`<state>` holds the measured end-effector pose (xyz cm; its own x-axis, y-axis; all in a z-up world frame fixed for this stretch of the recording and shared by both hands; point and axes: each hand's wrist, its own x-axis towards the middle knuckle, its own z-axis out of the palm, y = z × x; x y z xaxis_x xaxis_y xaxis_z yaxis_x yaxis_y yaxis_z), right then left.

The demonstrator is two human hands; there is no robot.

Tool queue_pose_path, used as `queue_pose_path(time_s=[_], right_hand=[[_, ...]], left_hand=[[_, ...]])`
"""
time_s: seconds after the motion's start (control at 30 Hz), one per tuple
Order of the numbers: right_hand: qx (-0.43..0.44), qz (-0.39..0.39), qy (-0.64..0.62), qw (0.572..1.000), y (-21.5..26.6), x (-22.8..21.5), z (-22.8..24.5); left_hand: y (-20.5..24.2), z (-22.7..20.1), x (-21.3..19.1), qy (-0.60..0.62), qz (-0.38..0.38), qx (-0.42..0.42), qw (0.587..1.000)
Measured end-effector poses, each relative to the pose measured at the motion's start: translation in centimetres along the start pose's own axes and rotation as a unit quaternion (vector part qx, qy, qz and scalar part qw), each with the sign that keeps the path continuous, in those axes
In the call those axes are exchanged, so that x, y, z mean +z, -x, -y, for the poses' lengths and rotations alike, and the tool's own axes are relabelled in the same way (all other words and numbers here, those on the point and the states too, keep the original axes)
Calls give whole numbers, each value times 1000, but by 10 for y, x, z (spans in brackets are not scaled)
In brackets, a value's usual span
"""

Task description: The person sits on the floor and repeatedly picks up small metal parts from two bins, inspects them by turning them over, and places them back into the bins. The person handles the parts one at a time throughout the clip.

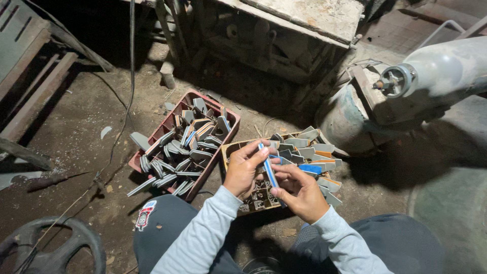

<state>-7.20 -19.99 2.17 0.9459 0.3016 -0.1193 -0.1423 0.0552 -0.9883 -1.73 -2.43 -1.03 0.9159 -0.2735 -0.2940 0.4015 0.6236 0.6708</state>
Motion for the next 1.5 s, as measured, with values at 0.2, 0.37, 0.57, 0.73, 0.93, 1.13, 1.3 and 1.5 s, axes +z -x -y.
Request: queue_pose_path(time_s=[0.2,0.37,0.57,0.73,0.93,1.13,1.3,1.5], right_hand=[[-167,-185,378,892,-7,23,10],[-217,-223,434,845,-11,28,-19],[-55,-135,247,958,-26,-13,-20],[125,14,-64,990,-18,-34,-11],[48,-83,-54,994,-13,-14,-84],[106,-218,68,968,3,-16,-230],[-88,-137,382,910,14,-20,-293],[56,-149,314,936,-34,-31,-223]], left_hand=[[-11,30,2,-87,-47,99,990],[-12,61,12,-71,-109,149,980],[3,18,24,-94,-78,71,990],[3,-20,23,59,70,-31,995],[-6,9,13,215,80,105,968],[9,64,3,-492,-105,479,720],[15,95,-6,-293,-137,223,920],[-6,21,7,-156,-20,239,958]])
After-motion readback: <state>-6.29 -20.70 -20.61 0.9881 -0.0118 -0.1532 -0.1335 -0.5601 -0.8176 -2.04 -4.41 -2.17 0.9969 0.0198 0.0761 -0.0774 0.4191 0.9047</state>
